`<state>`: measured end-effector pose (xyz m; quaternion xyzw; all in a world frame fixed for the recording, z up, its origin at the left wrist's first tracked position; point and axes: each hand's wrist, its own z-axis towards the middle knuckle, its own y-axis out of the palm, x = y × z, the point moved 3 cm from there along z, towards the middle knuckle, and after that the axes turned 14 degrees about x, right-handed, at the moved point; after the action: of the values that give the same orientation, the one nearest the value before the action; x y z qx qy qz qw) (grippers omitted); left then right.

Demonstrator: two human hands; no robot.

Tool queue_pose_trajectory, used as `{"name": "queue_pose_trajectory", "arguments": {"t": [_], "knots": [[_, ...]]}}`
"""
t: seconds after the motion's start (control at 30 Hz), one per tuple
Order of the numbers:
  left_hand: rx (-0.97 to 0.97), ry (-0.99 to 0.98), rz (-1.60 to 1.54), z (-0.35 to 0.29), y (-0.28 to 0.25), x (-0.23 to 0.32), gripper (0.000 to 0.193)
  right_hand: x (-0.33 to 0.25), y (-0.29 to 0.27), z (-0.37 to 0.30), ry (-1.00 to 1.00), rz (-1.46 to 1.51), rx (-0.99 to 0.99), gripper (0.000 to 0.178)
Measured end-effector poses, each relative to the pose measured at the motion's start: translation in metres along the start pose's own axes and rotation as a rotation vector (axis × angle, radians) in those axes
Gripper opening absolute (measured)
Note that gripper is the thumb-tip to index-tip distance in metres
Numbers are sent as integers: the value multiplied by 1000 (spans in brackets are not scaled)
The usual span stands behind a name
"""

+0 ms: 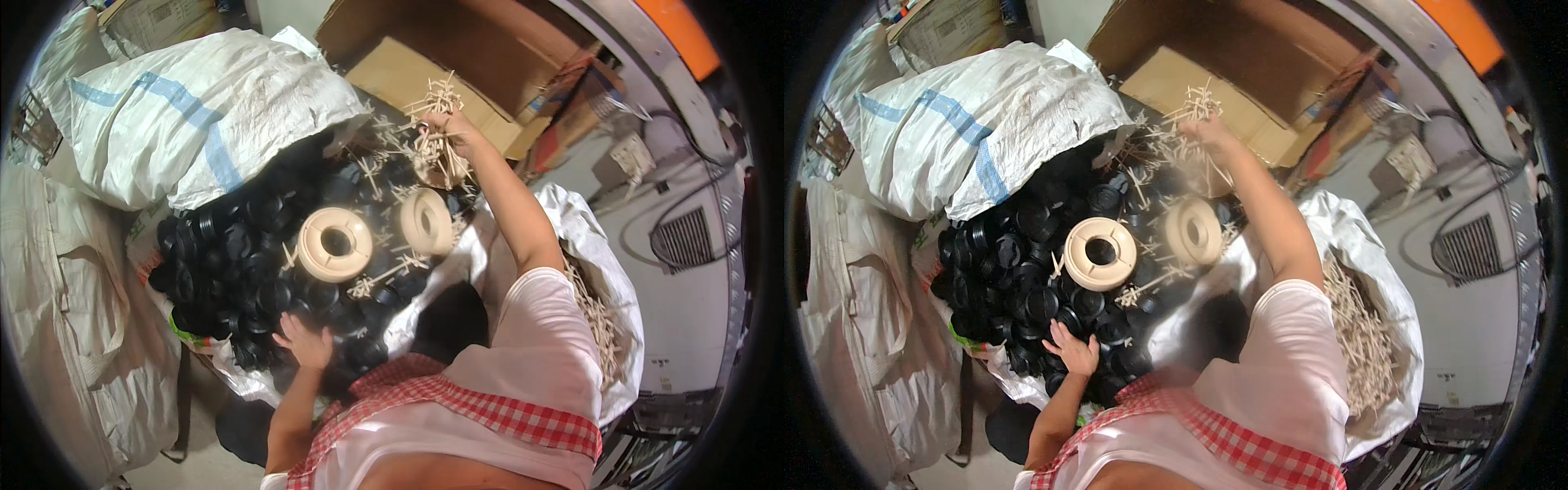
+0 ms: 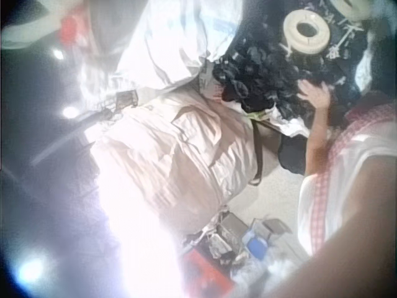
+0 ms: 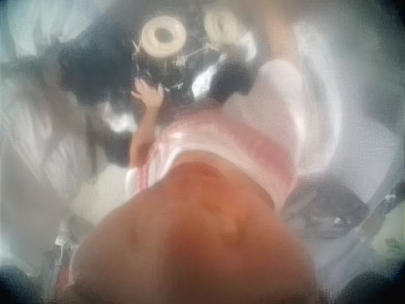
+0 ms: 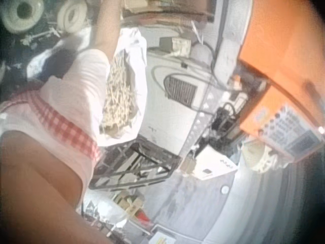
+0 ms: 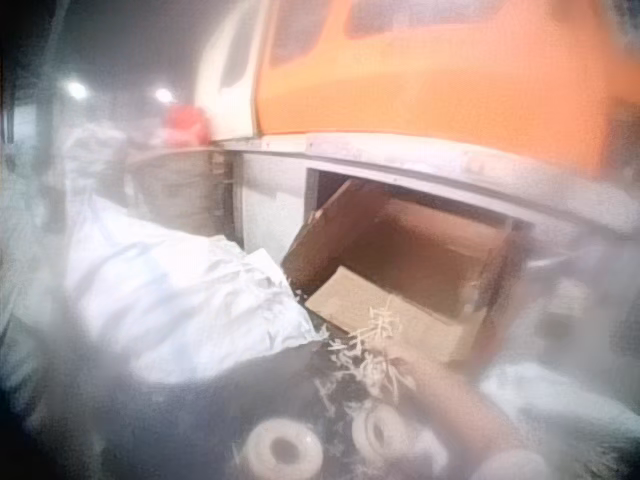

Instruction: The person takes circular cream-colored components and small wooden sticks, inserting the sticks into the sides of the components. The person then stacks the assembled components on top of each other.

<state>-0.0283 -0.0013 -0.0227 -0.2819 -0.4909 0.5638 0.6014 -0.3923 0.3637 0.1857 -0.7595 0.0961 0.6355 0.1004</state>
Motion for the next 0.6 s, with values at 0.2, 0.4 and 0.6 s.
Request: {"name": "queue_pose_trajectory", "arguments": {"t": [0.2, 0.4, 0.6], "knots": [[-17, -60, -32, 4, -7, 3, 92, -76, -34, -100, 123, 311, -146, 15], [-74, -71, -51, 2, -13, 6, 96, -142, -134, -243, -197, 88, 17, 26], [-99, -111, -39, 0, -20, 2, 100, -161, -262, -388, -259, -443, 211, 54]]}}
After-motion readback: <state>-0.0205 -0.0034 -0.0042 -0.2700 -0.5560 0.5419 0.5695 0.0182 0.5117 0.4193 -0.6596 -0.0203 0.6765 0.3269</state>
